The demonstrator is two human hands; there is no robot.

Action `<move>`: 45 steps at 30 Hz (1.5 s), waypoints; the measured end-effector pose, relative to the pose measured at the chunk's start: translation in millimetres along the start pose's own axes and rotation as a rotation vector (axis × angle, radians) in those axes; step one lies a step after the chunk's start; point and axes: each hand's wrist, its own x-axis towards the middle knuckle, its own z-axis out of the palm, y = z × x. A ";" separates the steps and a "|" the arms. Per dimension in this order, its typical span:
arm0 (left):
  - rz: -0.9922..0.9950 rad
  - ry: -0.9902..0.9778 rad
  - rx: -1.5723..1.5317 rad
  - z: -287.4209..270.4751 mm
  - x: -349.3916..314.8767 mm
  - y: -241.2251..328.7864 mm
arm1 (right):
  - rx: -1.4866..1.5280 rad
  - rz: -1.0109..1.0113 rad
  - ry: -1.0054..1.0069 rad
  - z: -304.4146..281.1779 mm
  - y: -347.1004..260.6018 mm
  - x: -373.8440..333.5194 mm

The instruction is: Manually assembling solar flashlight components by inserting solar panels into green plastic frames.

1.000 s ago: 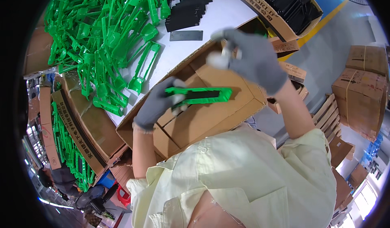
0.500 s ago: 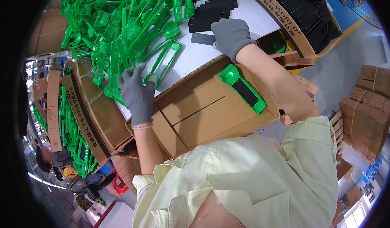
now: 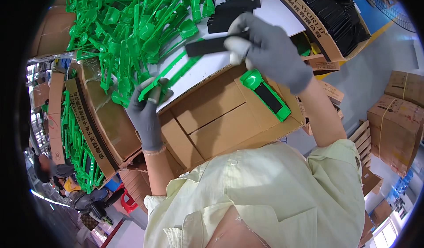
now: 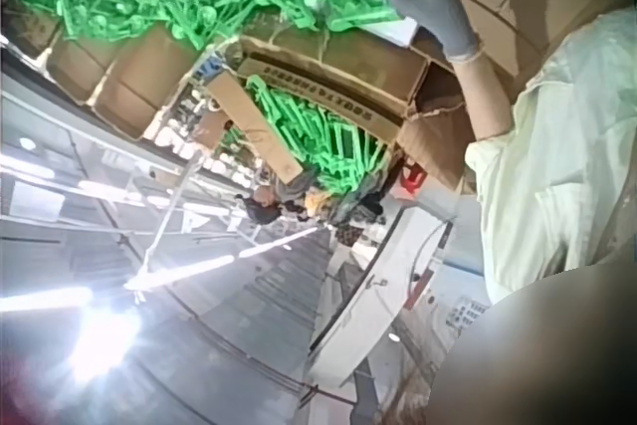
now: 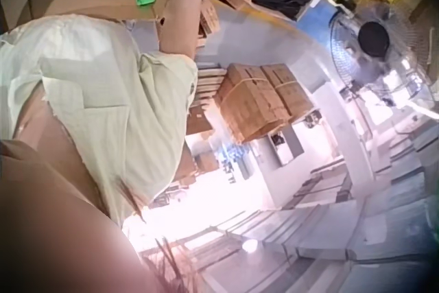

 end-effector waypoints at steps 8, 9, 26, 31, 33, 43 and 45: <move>-0.360 -0.222 -0.375 16.8 -28.7 -2.0 | -0.082 0.065 -0.124 29.2 12.2 -33.1; -0.348 -0.241 -0.405 17.3 -29.7 -4.1 | -0.083 0.068 -0.124 29.3 12.5 -34.5; -0.470 -0.188 -0.242 38.6 -35.0 1.1 | -0.703 -0.120 0.027 32.0 15.0 -39.3; -0.430 -0.278 -0.216 25.2 -38.4 -8.4 | -0.570 -0.249 0.111 24.2 37.7 -38.2; -0.471 -0.326 -0.196 22.2 -39.3 -12.4 | -0.396 -0.096 -0.164 24.7 49.5 -42.5; -0.592 -0.460 -0.157 12.8 -27.1 -21.2 | -0.602 -0.041 -0.166 10.5 44.2 -31.4; -0.646 -0.538 -0.202 8.4 -13.1 -26.6 | -0.570 -0.107 -0.051 -8.3 34.3 -3.1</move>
